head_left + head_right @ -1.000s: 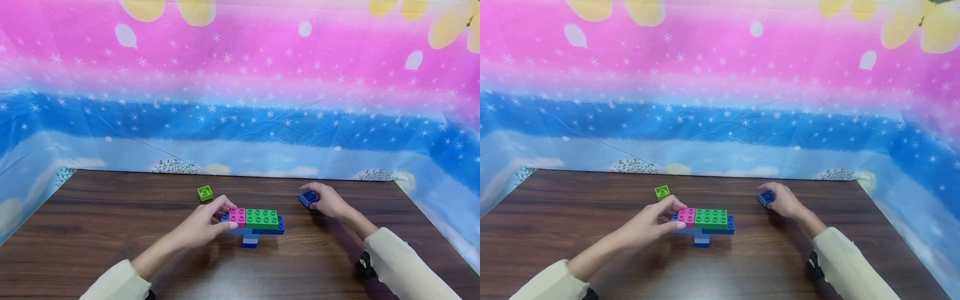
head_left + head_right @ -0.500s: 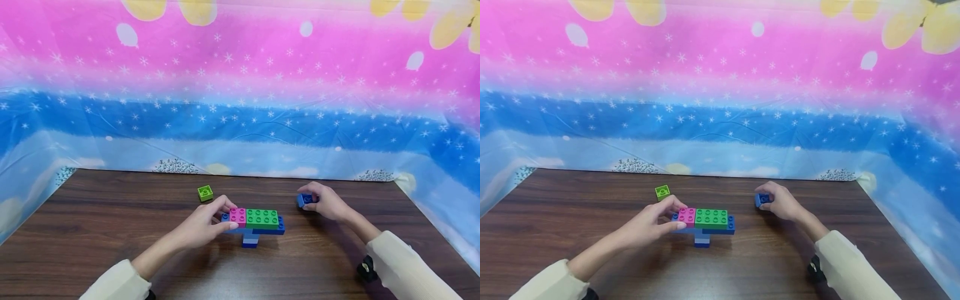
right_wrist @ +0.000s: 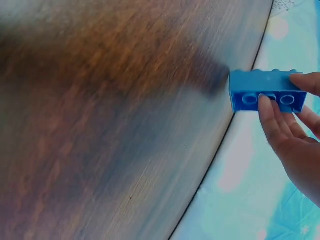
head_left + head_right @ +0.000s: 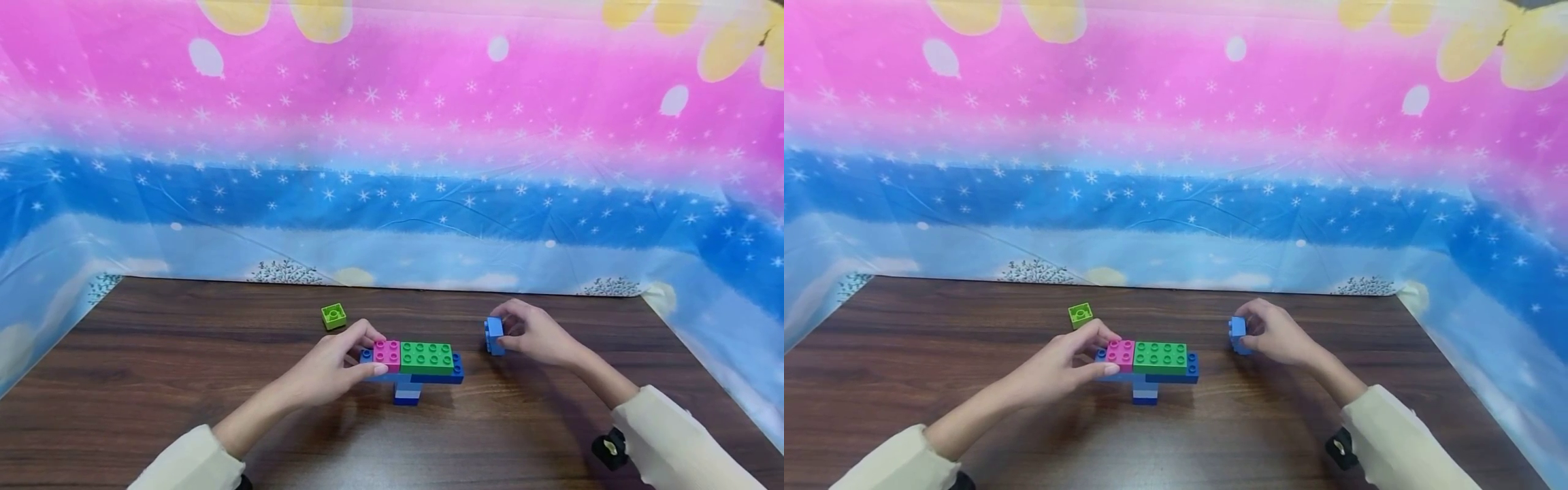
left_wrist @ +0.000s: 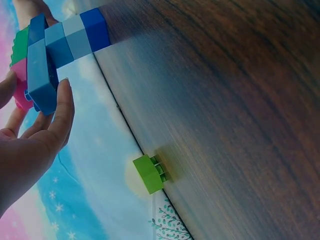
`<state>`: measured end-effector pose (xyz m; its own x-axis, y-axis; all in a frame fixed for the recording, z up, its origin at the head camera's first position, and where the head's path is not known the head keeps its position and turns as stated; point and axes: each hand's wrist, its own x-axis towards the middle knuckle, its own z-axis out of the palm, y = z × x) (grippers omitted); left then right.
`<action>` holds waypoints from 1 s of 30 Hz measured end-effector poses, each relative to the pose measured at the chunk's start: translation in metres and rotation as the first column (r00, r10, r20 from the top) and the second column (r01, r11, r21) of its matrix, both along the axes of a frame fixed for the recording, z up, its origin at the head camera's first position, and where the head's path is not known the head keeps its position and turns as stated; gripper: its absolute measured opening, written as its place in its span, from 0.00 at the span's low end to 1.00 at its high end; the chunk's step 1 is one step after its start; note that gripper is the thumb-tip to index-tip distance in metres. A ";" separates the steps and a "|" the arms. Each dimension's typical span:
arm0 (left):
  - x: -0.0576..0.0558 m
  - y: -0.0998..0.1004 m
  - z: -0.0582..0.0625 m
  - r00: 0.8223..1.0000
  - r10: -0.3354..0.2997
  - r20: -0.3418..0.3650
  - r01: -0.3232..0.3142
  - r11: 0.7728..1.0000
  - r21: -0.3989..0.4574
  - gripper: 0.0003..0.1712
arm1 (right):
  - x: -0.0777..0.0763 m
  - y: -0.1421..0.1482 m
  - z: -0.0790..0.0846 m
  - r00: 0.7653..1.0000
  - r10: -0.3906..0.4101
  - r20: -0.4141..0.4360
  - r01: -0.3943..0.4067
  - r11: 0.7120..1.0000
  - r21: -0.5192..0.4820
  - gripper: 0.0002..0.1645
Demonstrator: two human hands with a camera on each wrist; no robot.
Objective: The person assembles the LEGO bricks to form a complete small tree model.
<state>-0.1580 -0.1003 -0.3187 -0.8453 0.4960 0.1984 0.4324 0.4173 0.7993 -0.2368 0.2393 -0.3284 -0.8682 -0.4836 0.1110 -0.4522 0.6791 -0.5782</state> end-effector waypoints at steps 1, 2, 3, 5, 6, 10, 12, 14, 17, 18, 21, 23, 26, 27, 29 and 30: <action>0.000 0.000 0.000 1.000 0.000 0.003 0.000 1.000 0.000 0.14 | 0.001 0.001 0.000 1.000 -0.005 0.008 0.006 1.000 -0.005 0.20; 0.000 0.000 0.000 1.000 -0.001 0.005 0.001 1.000 0.001 0.14 | 0.001 0.002 0.001 1.000 -0.006 0.017 0.006 1.000 -0.010 0.19; 0.001 0.000 0.001 1.000 -0.001 0.006 0.000 1.000 0.001 0.14 | 0.001 0.002 0.001 1.000 -0.010 0.028 0.010 1.000 -0.014 0.19; 0.001 0.000 0.001 1.000 -0.003 0.009 0.003 1.000 0.003 0.14 | 0.002 0.005 0.001 0.999 -0.019 0.046 0.020 1.000 -0.023 0.19; 0.001 0.000 0.001 1.000 -0.003 0.009 0.003 1.000 0.003 0.14 | 0.002 0.006 0.001 0.998 -0.025 0.057 0.026 0.999 -0.025 0.19; 0.001 0.000 0.000 1.000 -0.006 0.010 0.006 1.000 0.003 0.14 | 0.003 0.012 0.001 0.996 -0.024 0.089 0.028 0.998 -0.047 0.19; 0.000 0.000 0.000 1.000 -0.005 0.012 0.005 1.000 0.001 0.14 | 0.003 0.014 0.001 0.995 -0.020 0.095 0.024 0.999 -0.044 0.19; 0.000 -0.001 0.000 1.000 -0.004 0.014 0.004 1.000 0.001 0.14 | 0.003 0.016 0.001 0.996 -0.017 0.091 0.020 0.999 -0.035 0.20; 0.000 -0.001 0.000 1.000 -0.002 0.014 0.002 1.000 0.001 0.14 | 0.002 0.017 0.000 0.997 -0.008 0.072 0.009 1.000 -0.008 0.21; 0.000 -0.001 0.000 1.000 -0.003 0.013 0.003 1.000 0.002 0.14 | 0.002 0.017 0.000 0.998 -0.005 0.068 0.005 1.000 -0.003 0.22; 0.000 0.000 -0.001 1.000 -0.005 0.010 0.005 1.000 0.002 0.14 | 0.002 0.018 -0.001 0.998 0.005 0.063 -0.005 1.000 0.008 0.23; -0.001 0.000 -0.001 1.000 -0.006 0.007 0.006 1.000 0.001 0.14 | 0.002 0.017 0.000 0.998 0.005 0.064 -0.005 1.000 0.009 0.23; -0.001 0.000 -0.001 1.000 -0.004 0.007 0.004 1.000 -0.001 0.14 | 0.003 0.017 0.000 0.998 0.002 0.056 -0.003 1.000 0.013 0.24; -0.001 0.000 -0.001 1.000 -0.003 0.008 0.003 1.000 -0.002 0.14 | 0.003 0.017 0.001 0.999 0.002 0.052 -0.003 1.000 0.014 0.24; -0.001 0.000 -0.001 1.000 -0.001 0.010 0.001 1.000 -0.003 0.14 | 0.004 0.016 0.001 0.999 0.003 0.036 -0.003 1.000 0.018 0.24; -0.001 0.000 -0.001 1.000 -0.001 0.010 0.001 1.000 -0.002 0.14 | 0.004 0.016 0.001 1.000 0.004 0.029 -0.004 1.000 0.021 0.24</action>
<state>-0.1585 -0.1003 -0.3194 -0.8465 0.4977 0.1889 0.4252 0.4184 0.8026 -0.2325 0.2558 -0.3270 -0.8689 -0.4892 0.0756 -0.4385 0.6897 -0.5763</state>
